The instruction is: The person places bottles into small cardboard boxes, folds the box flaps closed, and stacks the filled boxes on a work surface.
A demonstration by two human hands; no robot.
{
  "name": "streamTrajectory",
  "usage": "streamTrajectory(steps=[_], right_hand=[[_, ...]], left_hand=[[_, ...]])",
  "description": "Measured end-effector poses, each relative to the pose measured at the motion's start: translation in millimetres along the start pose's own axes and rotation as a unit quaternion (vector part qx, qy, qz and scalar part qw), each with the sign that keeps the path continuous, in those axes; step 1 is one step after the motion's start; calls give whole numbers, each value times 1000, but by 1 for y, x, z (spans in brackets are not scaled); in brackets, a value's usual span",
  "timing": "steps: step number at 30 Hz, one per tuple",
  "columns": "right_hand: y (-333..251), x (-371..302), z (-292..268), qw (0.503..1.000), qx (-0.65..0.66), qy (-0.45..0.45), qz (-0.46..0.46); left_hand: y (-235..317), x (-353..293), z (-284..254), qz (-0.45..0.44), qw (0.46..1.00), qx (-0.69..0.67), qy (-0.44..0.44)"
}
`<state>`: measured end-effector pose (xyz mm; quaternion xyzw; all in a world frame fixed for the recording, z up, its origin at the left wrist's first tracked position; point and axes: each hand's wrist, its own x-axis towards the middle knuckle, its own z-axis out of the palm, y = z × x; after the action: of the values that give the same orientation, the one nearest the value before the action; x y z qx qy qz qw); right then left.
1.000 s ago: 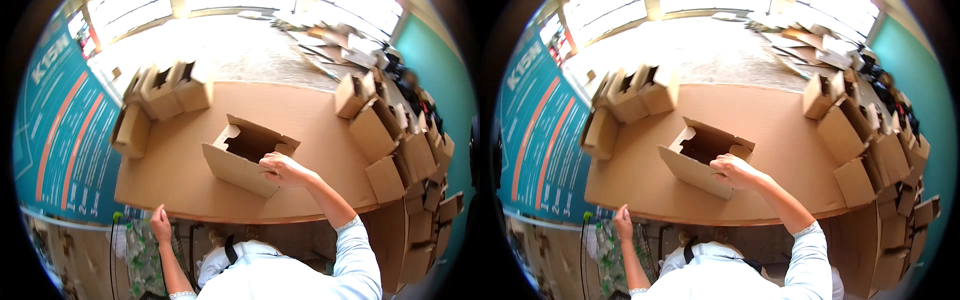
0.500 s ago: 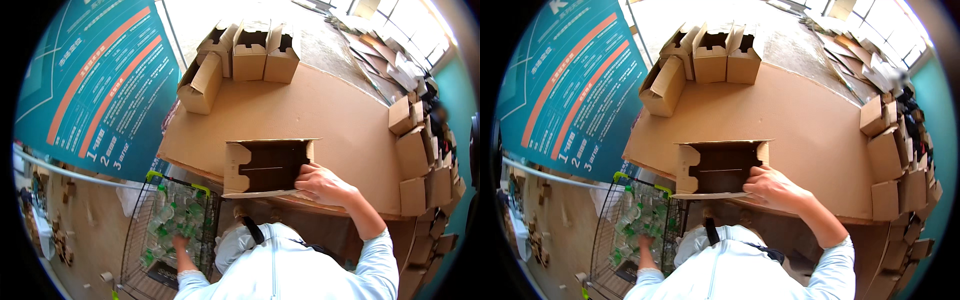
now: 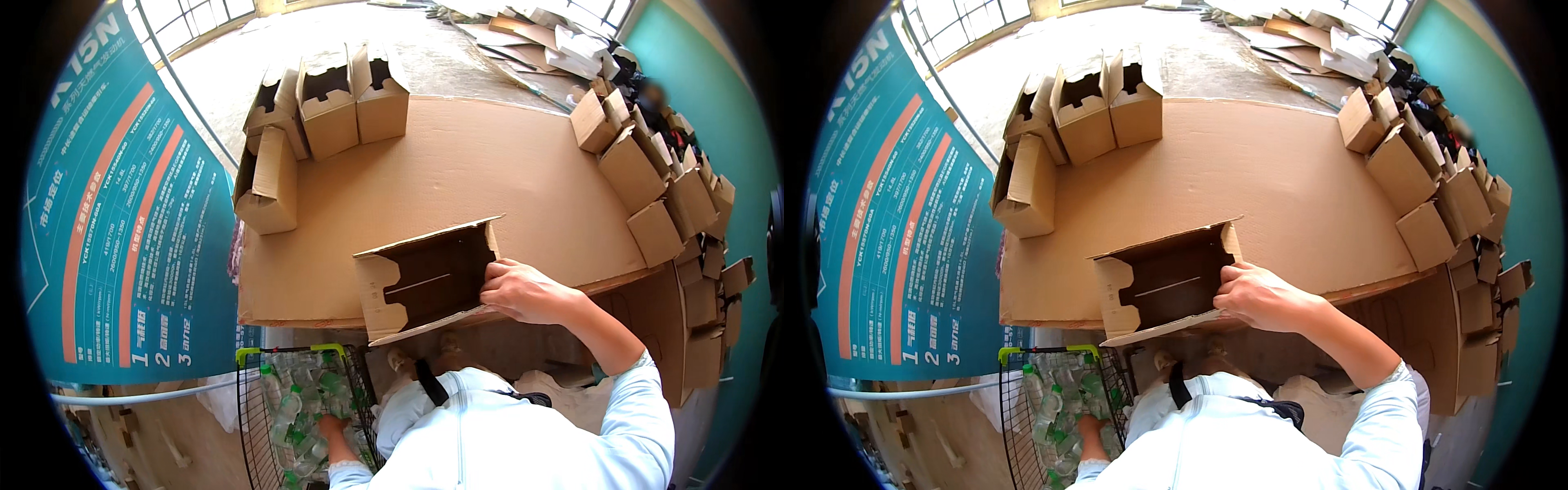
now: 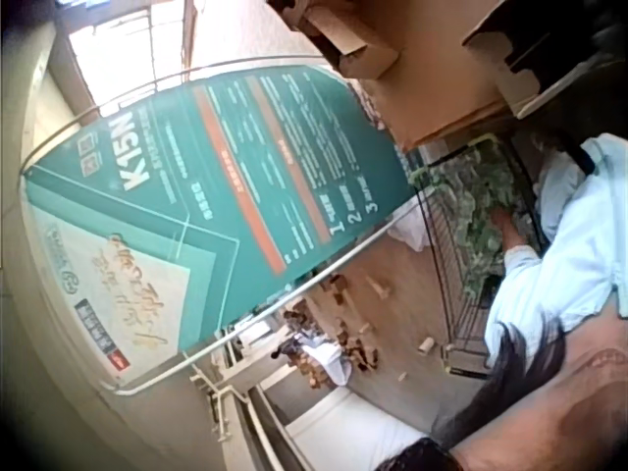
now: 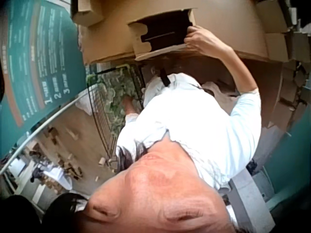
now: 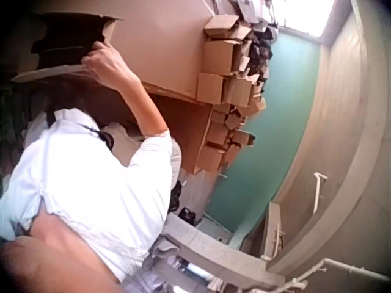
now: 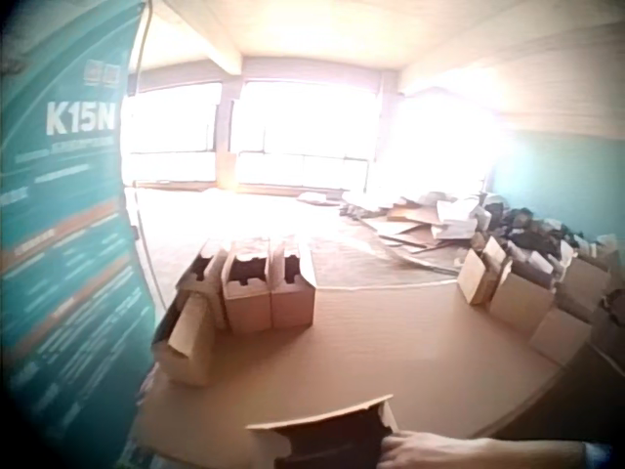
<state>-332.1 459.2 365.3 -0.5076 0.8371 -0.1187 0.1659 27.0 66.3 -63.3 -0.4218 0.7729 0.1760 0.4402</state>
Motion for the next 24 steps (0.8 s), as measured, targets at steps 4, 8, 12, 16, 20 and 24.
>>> streamTrajectory(steps=[4, 8, 12, 16, 20, 24], right_hand=[[6, -2, 5, 999, 23, 31, -10], [17, -5, 9, 998, 39, 43, -23], [19, -4, 11, 996, 35, 64, -47], [21, -3, 14, 996, 40, 48, -55], [25, -6, 13, 996, 31, 42, -74], [25, -19, 10, 996, 7, 59, -73]], left_hand=[[-28, -24, -1, 87, 974, -154, 144], [-68, -92, -67, 50, 916, -386, 97], [-99, -115, -114, 253, 676, -654, 227], [52, -244, -253, 516, 311, -783, 156], [183, -331, -324, 670, 303, -670, 107], [289, -367, -328, 725, 587, -319, 166]])
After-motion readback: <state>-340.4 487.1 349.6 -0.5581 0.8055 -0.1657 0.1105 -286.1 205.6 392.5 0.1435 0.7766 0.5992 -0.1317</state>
